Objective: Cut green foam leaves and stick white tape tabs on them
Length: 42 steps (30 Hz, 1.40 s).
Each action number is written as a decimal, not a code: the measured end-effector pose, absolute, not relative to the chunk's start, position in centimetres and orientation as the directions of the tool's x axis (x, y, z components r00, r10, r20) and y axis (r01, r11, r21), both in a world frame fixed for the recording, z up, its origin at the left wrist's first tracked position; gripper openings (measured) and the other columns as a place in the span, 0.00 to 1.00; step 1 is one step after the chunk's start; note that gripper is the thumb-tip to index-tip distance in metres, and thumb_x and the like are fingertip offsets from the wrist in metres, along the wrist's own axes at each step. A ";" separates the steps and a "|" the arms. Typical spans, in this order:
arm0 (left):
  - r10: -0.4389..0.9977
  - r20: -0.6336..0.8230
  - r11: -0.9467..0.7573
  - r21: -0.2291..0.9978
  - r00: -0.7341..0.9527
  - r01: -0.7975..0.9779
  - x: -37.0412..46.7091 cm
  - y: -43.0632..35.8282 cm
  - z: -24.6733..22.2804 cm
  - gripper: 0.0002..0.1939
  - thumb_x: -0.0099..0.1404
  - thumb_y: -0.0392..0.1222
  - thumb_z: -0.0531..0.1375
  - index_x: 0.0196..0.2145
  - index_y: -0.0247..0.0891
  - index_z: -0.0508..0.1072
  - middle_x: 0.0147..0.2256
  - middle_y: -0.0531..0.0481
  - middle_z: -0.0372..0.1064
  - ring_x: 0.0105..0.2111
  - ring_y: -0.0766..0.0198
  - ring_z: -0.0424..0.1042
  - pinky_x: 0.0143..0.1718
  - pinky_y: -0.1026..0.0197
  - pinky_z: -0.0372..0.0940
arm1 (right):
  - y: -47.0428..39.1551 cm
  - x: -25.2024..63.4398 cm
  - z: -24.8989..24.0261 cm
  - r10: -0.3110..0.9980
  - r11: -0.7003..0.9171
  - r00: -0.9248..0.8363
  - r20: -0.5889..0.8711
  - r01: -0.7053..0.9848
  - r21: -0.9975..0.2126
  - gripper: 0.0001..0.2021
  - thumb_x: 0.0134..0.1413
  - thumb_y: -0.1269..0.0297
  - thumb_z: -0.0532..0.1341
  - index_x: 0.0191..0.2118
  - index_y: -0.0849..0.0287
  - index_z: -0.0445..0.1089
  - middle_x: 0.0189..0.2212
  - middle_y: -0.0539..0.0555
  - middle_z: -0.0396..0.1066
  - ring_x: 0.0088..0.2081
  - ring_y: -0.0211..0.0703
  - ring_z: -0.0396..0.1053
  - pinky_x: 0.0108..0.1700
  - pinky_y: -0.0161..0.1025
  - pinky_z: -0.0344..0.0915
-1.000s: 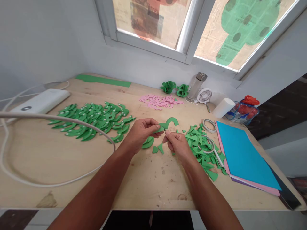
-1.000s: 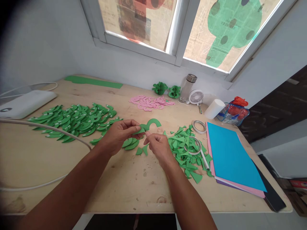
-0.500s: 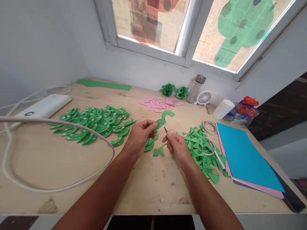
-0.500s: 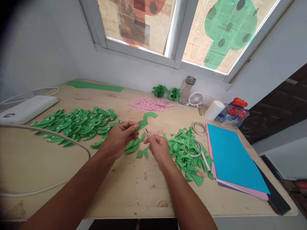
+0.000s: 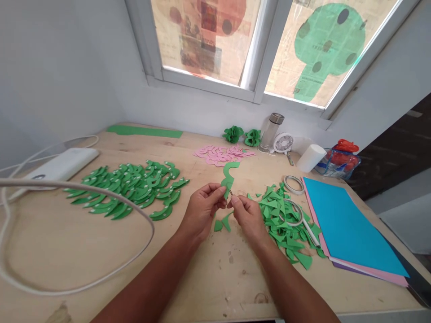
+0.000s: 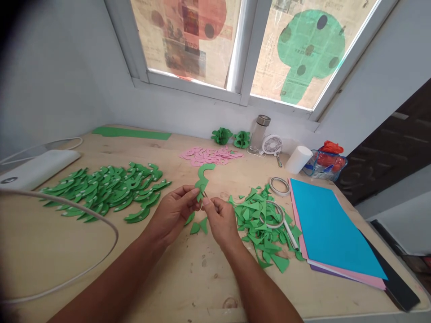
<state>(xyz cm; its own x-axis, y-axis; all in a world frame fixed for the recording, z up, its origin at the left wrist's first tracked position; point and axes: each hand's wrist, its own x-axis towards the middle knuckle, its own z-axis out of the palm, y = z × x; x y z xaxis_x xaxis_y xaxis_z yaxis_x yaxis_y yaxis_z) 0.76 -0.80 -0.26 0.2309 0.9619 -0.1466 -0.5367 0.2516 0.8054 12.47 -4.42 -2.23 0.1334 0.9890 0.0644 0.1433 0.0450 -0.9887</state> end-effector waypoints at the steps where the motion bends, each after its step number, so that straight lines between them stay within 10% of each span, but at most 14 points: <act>1: 0.965 -0.139 0.238 0.816 0.221 -0.526 0.8 -0.9 -0.2 0.10 0.47 0.39 0.68 0.25 0.34 0.70 0.20 0.56 0.65 0.20 0.71 0.63 0.24 0.66 0.61 | -4.4 12.4 -2.2 0.991 0.034 0.127 0.049 0.121 -0.992 0.23 0.53 0.44 0.54 0.26 0.61 0.67 0.13 0.41 0.48 0.16 0.30 0.43 0.18 0.32 0.40; 42: 0.991 -0.039 0.093 0.885 0.126 -0.457 1.0 -0.9 -0.8 0.09 0.50 0.40 0.66 0.24 0.36 0.69 0.18 0.57 0.63 0.20 0.71 0.61 0.24 0.66 0.56 | -4.4 11.7 -1.7 0.976 -0.167 0.115 -0.184 -0.140 -0.976 0.23 0.47 0.41 0.58 0.23 0.60 0.64 0.08 0.39 0.47 0.12 0.27 0.38 0.16 0.32 0.33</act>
<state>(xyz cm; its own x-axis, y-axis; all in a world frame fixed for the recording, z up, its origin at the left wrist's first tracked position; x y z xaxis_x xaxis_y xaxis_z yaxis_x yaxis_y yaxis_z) 1.00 -0.95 -0.79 0.1258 0.9913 -0.0391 -0.4571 0.0929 0.8845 11.66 -4.42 -1.67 0.1145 0.9763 -0.1838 -0.1399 -0.1673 -0.9759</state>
